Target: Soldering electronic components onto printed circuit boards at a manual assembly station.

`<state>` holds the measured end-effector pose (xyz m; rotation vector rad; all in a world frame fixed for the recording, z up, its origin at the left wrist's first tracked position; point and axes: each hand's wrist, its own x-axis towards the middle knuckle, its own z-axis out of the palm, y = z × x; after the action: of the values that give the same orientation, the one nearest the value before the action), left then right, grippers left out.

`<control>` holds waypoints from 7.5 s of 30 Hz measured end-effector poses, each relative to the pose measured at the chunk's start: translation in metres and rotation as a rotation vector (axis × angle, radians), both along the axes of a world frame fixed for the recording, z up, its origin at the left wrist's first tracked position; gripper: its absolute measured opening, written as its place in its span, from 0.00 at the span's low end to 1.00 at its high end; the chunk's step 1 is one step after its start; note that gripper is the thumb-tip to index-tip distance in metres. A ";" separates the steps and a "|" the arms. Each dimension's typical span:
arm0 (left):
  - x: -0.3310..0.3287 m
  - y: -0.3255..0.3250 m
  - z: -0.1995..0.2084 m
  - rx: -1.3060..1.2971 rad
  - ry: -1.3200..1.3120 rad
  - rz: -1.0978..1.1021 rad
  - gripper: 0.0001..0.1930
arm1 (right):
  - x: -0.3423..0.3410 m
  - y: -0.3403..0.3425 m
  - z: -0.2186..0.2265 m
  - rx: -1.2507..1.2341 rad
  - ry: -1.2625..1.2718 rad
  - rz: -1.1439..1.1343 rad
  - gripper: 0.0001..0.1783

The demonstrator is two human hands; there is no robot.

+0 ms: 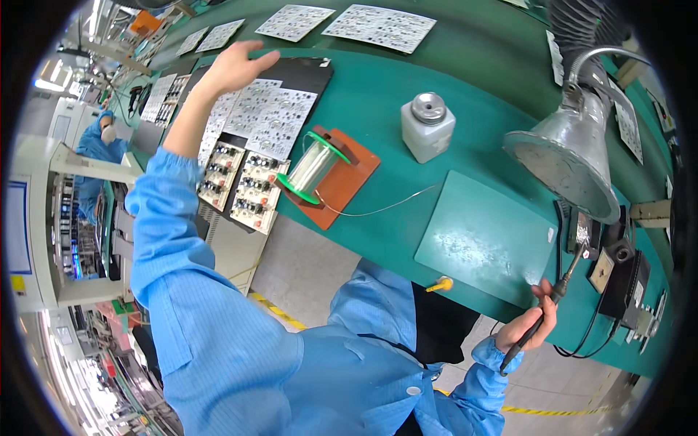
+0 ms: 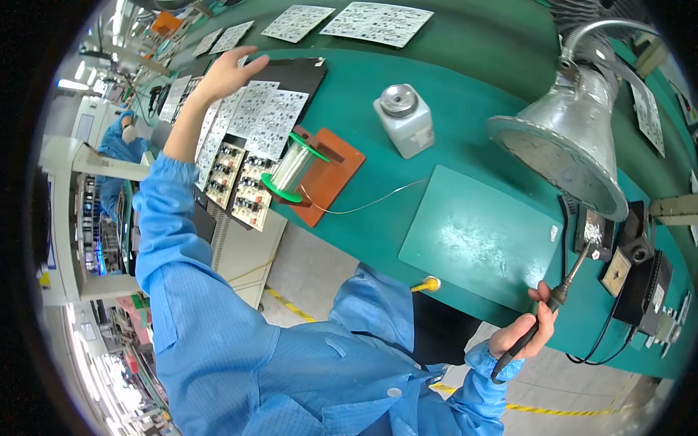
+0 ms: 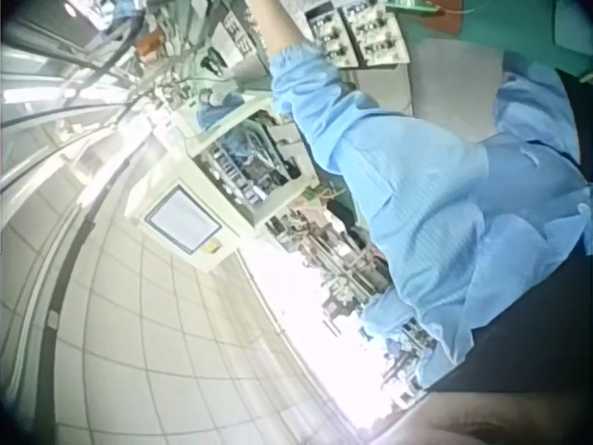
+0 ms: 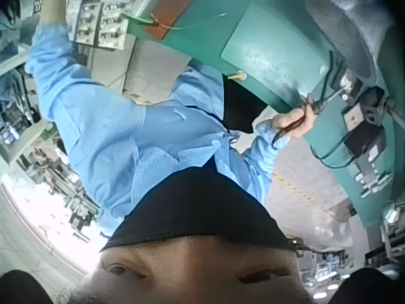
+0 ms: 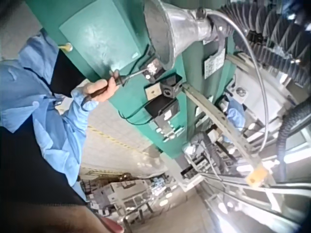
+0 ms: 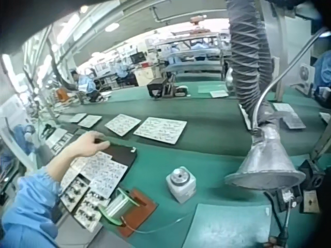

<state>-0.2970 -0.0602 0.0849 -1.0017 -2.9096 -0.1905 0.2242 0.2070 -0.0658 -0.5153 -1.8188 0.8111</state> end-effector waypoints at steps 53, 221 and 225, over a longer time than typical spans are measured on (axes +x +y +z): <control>0.337 0.148 -0.099 0.480 -0.252 -0.696 0.45 | -0.002 0.003 0.007 -0.045 -0.118 0.012 0.18; 0.330 0.123 -0.089 0.400 -0.591 -0.532 0.13 | 0.022 0.063 0.022 0.143 -0.523 -0.255 0.21; 0.338 0.124 -0.082 0.304 -0.644 -0.474 0.28 | 0.014 0.062 0.016 0.071 -0.306 -0.253 0.19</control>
<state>0.0408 0.0635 0.0031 -1.8176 -2.9131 -1.1277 0.2386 0.2693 -0.0496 -0.8405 -1.9995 0.5128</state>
